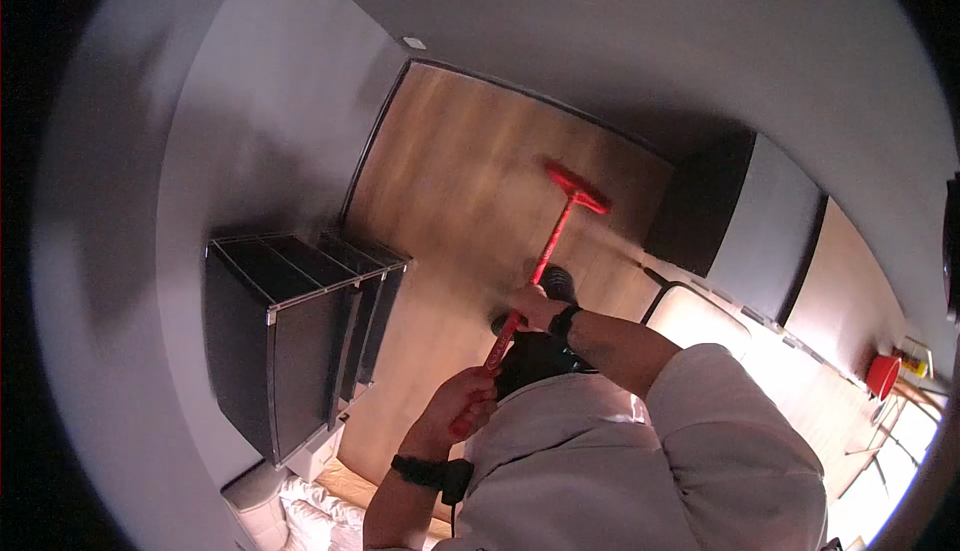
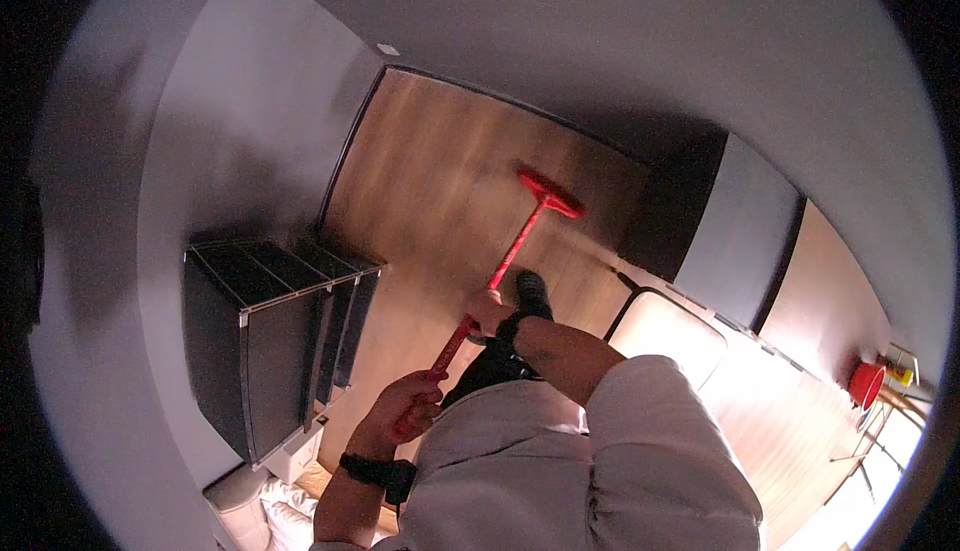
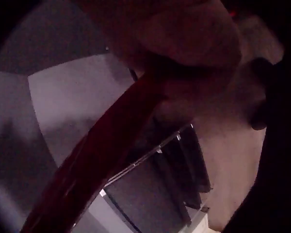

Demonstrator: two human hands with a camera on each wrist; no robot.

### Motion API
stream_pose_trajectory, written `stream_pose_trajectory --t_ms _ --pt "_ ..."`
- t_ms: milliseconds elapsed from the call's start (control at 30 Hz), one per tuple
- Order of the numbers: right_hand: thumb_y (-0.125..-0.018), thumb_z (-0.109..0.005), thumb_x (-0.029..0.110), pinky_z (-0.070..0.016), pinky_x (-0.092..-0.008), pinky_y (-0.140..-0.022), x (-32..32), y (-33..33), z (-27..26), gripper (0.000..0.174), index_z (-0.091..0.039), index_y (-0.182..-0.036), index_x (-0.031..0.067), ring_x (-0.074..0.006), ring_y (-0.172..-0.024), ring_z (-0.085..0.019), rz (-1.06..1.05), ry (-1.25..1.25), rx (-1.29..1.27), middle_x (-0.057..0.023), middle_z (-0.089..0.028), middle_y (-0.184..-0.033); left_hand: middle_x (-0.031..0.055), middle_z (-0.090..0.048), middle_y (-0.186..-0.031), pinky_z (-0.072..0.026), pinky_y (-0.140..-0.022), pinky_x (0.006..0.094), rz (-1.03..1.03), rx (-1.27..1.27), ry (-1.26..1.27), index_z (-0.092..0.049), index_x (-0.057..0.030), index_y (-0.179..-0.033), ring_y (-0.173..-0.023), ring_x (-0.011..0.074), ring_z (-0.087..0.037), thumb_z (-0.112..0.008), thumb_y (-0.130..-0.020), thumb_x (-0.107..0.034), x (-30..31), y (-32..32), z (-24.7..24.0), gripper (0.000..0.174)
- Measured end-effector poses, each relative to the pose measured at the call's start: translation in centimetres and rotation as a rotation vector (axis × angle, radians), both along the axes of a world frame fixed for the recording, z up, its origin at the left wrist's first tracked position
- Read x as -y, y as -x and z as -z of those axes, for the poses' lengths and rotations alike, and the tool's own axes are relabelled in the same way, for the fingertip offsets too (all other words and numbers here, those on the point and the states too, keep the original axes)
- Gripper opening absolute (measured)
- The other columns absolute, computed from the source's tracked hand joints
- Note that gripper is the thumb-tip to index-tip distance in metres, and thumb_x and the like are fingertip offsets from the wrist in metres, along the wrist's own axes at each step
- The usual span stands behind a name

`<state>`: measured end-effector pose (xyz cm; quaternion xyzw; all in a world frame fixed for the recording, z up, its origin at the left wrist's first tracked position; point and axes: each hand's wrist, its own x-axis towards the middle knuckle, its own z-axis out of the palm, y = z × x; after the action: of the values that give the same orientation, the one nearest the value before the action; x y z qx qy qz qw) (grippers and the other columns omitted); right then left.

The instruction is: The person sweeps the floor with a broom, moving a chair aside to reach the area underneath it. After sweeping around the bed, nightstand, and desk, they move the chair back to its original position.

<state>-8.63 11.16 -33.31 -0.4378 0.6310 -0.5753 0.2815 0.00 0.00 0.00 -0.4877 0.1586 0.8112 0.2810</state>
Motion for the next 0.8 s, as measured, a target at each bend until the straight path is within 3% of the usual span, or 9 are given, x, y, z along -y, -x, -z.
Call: stream_pose_trajectory --t_ms 67,100,200,400,500,533,633,733,800 --pt "-0.051 -0.069 0.021 -0.0424 -0.0423 -0.062 1.0 -0.6 -3.2 0.028 -0.055 -0.074 0.0117 -0.0318 -0.076 -0.055 -0.431 -0.495 -0.414 -0.0133 -0.054 -0.073 -0.0018 -0.043 -0.056 -0.0302 -0.031 0.0188 -0.06 0.1 0.077 -0.045 -0.0068 -0.096 -0.039 0.0065 -0.038 -0.051 -0.08 -0.009 -0.7 -1.3 -1.3 0.017" --pt "-0.051 -0.069 0.021 -0.0424 -0.0423 -0.062 -3.8 1.7 -2.1 0.028 -0.055 -0.074 0.0117 -0.0318 -0.076 -0.055 -0.452 -0.597 -0.447 -0.0133 -0.054 -0.073 -0.0018 -0.043 -0.056 -0.0302 -0.031 0.0188 -0.07 0.053 -0.021 -0.045 -0.0068 -0.096 -0.039 0.0065 -0.038 -0.051 -0.08 -0.009 -3.0 -0.8 1.3 0.017" --pt "-0.049 -0.07 0.021 -0.0438 -0.0413 -0.06 3.2 -3.4 -4.3 0.031 -0.054 -0.073 0.0103 -0.0345 -0.071 -0.055 -0.564 -0.21 -0.247 -0.0144 -0.054 -0.071 -0.002 -0.041 -0.056 -0.0299 -0.032 0.018 -0.152 0.119 0.123 -0.045 -0.0051 -0.094 -0.038 0.0063 -0.036 -0.05 -0.079 -0.006 -0.1 -5.0 -2.2 0.016" --pt "-0.053 -0.071 0.02 -0.0472 -0.0371 -0.055 5.2 -5.3 -11.1 0.021 -0.058 -0.061 0.0055 -0.0325 -0.062 -0.057 -0.49 -0.249 -0.347 -0.0153 -0.056 -0.064 -0.0015 -0.04 -0.058 -0.0303 -0.033 0.017 -0.181 0.098 0.103 -0.043 -0.0042 -0.093 -0.041 0.006 -0.037 -0.051 -0.078 -0.004 0.8 -6.7 -6.8 0.018" --pt "-0.074 -0.056 0.021 -0.0454 -0.0405 -0.046 7.6 -5.8 -11.2 0.018 -0.052 -0.073 0.0039 -0.0261 -0.058 -0.057 0.08 -0.904 1.302 -0.0112 -0.055 -0.063 -0.0012 -0.041 -0.059 -0.0301 -0.033 0.0166 -0.119 0.04 0.189 -0.043 -0.0051 -0.097 -0.043 0.0059 -0.038 -0.05 -0.079 -0.005 0.9 -7.5 -6.2 0.018" --pt "-0.081 -0.046 0.023 -0.0439 -0.039 -0.041 8.3 -5.1 -11.7 0.02 -0.047 -0.074 0.0043 -0.0235 -0.056 -0.055 0.102 -0.958 1.188 -0.0102 -0.053 -0.064 -0.0009 -0.042 -0.061 -0.0306 -0.033 0.0167 -0.183 0.002 0.146 -0.044 -0.0055 -0.098 -0.043 0.0059 -0.038 -0.05 -0.08 -0.006 1.2 -7.9 -5.2 0.019" --pt "-0.08 -0.046 0.022 -0.0414 -0.0368 -0.037 8.9 -2.8 -12.0 0.021 -0.046 -0.072 0.0027 -0.024 -0.049 -0.052 0.342 -0.762 1.262 -0.0127 -0.054 -0.065 -0.0002 -0.045 -0.063 -0.0318 -0.033 0.0165 -0.324 -0.07 0.031 -0.046 -0.0063 -0.1 -0.044 0.0061 -0.039 -0.05 -0.083 -0.009 2.3 -9.0 -0.9 0.018" --pt "-0.079 -0.047 0.021 -0.0396 -0.036 -0.036 9.2 -0.3 -9.7 0.02 -0.045 -0.072 0.0021 -0.0241 -0.047 -0.051 0.181 -0.777 1.019 -0.0129 -0.054 -0.062 0.0004 -0.045 -0.063 -0.0332 -0.033 0.0155 -0.391 -0.092 -0.015 -0.047 -0.0043 -0.102 -0.044 0.0055 -0.04 -0.048 -0.085 -0.011 3.2 -8.9 3.6 0.019" --pt "-0.079 -0.047 0.021 -0.0392 -0.0355 -0.036 10.0 -1.2 -10.2 0.02 -0.046 -0.072 0.0019 -0.0238 -0.047 -0.052 0.267 -0.856 1.132 -0.0121 -0.054 -0.061 0.0006 -0.043 -0.061 -0.034 -0.033 0.0146 -0.385 -0.081 0.009 -0.047 -0.0021 -0.105 -0.044 0.0048 -0.039 -0.047 -0.087 -0.013 3.5 -9.1 4.9 0.021"
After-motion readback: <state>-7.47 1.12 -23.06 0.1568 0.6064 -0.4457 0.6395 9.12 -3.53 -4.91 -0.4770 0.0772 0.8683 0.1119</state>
